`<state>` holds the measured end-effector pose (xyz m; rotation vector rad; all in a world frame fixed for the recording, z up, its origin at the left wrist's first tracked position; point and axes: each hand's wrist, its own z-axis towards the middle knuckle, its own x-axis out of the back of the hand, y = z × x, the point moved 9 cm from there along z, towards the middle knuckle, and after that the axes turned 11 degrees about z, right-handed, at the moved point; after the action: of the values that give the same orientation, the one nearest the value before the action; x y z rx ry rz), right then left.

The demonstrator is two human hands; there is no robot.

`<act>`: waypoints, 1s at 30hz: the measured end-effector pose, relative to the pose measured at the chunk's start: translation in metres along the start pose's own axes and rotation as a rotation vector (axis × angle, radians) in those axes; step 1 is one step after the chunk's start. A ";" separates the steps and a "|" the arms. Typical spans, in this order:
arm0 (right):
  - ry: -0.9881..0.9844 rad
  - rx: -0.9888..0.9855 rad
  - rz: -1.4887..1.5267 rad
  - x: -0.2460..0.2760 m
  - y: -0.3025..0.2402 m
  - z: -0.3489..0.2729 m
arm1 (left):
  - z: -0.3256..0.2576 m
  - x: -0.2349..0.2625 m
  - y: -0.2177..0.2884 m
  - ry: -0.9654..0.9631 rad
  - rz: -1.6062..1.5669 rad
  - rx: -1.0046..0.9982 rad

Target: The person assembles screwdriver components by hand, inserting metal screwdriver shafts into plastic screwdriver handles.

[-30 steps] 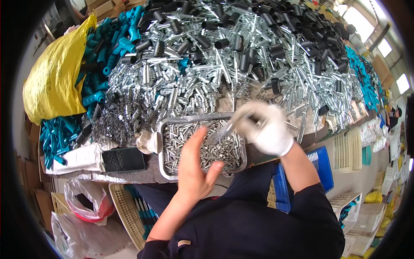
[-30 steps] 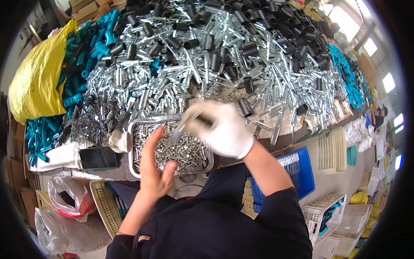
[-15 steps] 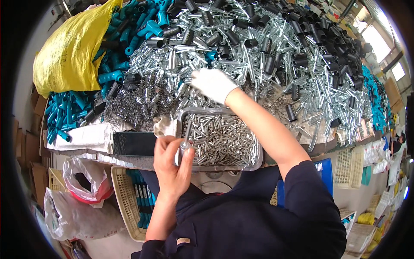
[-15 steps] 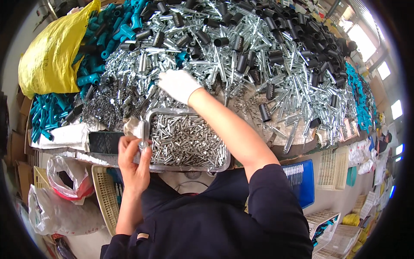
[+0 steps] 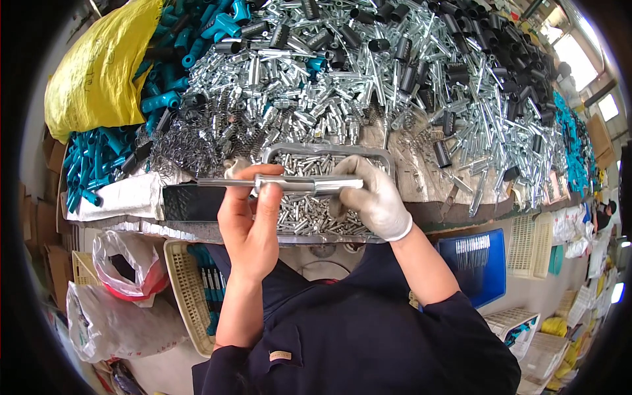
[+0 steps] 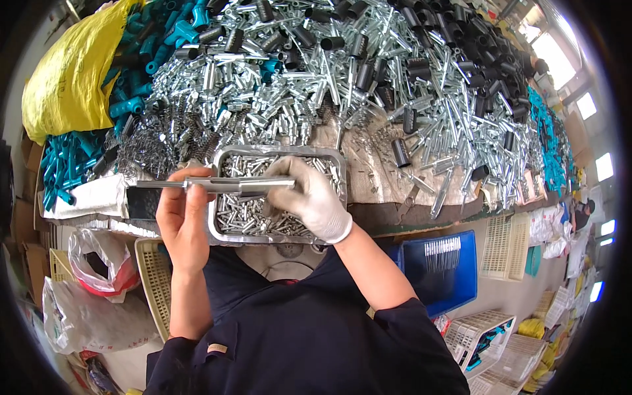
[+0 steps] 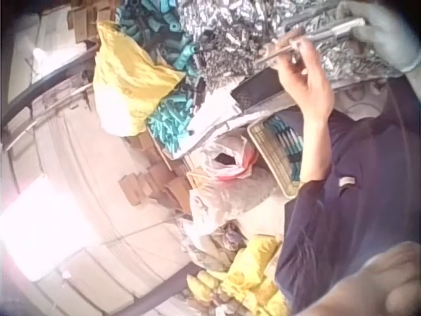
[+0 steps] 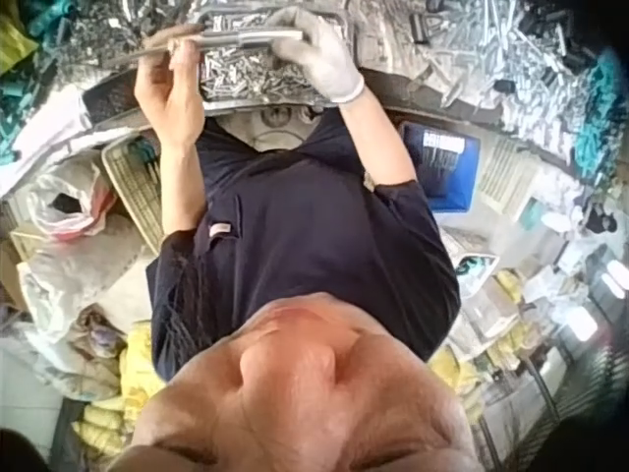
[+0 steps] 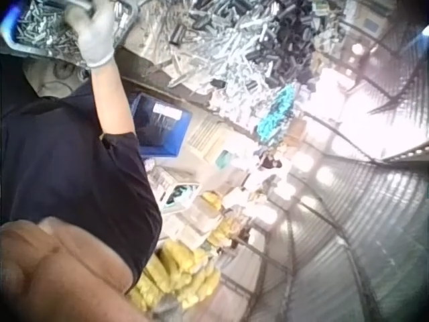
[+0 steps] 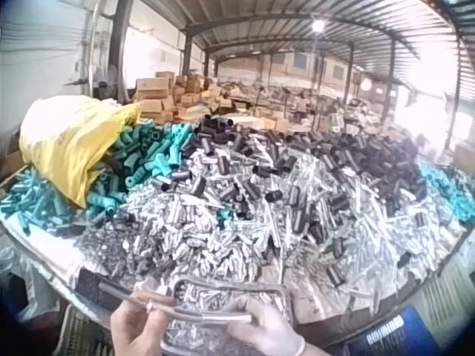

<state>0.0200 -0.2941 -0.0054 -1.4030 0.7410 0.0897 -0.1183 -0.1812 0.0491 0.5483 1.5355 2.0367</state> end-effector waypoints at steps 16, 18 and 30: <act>0.028 -0.211 0.236 -0.006 0.035 -0.042 | -0.007 -0.059 0.023 -0.449 0.629 -0.192; 0.002 -0.210 0.083 -0.003 0.023 -0.047 | -0.002 -0.040 0.016 -0.325 0.328 0.071; 0.583 0.237 -0.974 0.084 -0.072 -0.006 | -0.031 -0.067 -0.015 -0.544 1.077 -0.101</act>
<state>0.1172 -0.3446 0.0126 -1.4299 0.4345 -1.1656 -0.0821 -0.2432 0.0260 2.0056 0.8265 2.3010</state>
